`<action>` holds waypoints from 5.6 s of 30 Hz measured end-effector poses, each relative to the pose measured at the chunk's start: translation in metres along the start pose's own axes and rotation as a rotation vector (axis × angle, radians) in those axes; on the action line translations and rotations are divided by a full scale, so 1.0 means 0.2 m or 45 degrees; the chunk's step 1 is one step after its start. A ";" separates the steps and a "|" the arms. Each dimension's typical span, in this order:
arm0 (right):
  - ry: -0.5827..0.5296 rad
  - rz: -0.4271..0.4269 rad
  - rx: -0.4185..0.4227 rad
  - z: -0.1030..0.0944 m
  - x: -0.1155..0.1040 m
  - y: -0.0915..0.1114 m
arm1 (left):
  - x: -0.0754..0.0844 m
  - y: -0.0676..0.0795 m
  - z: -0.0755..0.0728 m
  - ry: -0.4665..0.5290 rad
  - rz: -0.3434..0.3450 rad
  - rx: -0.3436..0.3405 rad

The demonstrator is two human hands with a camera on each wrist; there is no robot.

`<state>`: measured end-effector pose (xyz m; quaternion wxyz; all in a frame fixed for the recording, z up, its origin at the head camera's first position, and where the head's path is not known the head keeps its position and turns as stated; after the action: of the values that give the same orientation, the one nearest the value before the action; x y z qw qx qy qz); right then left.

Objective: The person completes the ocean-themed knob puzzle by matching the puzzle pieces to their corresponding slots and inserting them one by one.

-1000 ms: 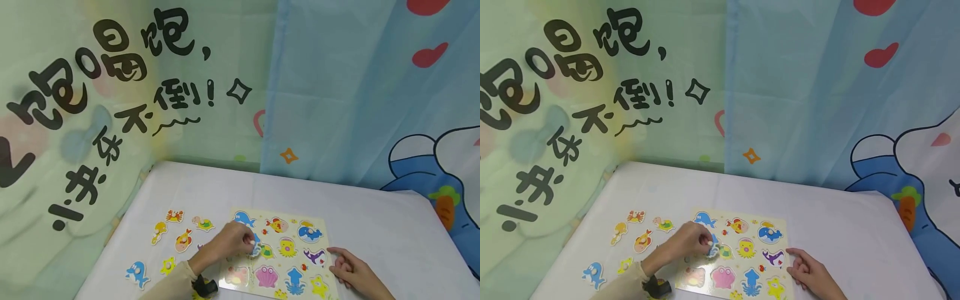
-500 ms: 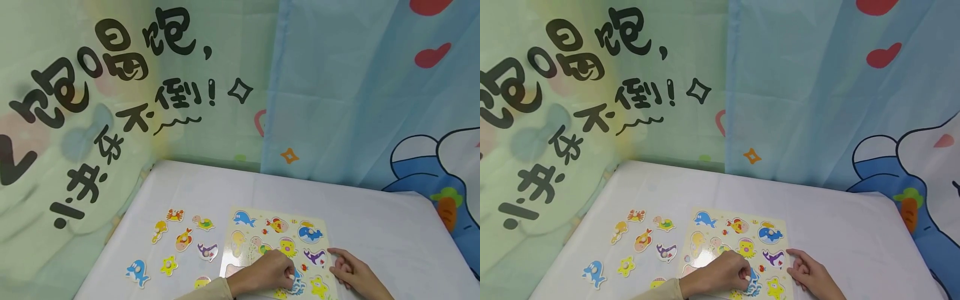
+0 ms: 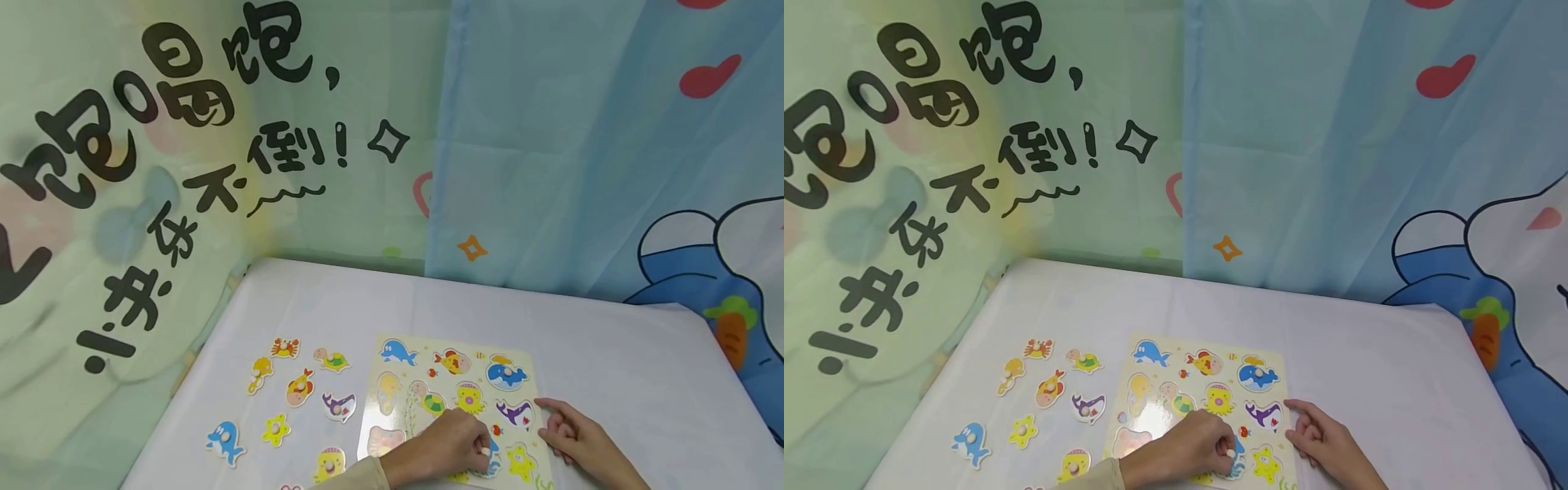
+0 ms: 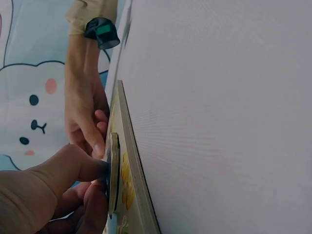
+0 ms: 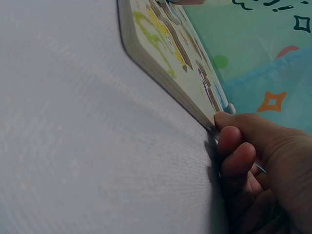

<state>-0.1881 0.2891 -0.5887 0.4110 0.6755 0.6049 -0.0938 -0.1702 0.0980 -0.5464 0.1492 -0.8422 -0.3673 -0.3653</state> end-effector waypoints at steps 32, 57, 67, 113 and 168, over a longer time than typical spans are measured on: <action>0.050 -0.133 0.015 -0.02 -0.07 0.00 | 0.00 0.01 -0.03 -0.086 -0.014 0.063; 0.085 -0.014 -0.032 0.00 0.01 -0.01 | -0.21 0.27 -0.34 0.254 -0.025 0.321; 0.100 -0.004 -0.040 -0.01 0.01 -0.02 | -0.32 0.37 -0.45 0.277 -0.056 0.348; 0.051 0.032 -0.048 0.02 0.01 -0.03 | -0.92 0.69 -1.00 -0.006 -0.485 0.746; 0.033 -0.025 -0.042 0.03 0.01 -0.01 | -0.36 0.11 -0.41 -0.070 -0.070 0.224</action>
<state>-0.1868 0.2867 -0.5949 0.4133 0.6639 0.6182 -0.0793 -0.2286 0.0027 -0.5408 0.2024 -0.8252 -0.4247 -0.3125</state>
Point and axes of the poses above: each hand's wrist, its own y-axis away from the middle knuckle, its own z-axis out of the palm, x = y × z, the point moved 9 cm from there along -y, towards the middle knuckle, and after that the axes turned 9 degrees about y, right-handed, at the moved point
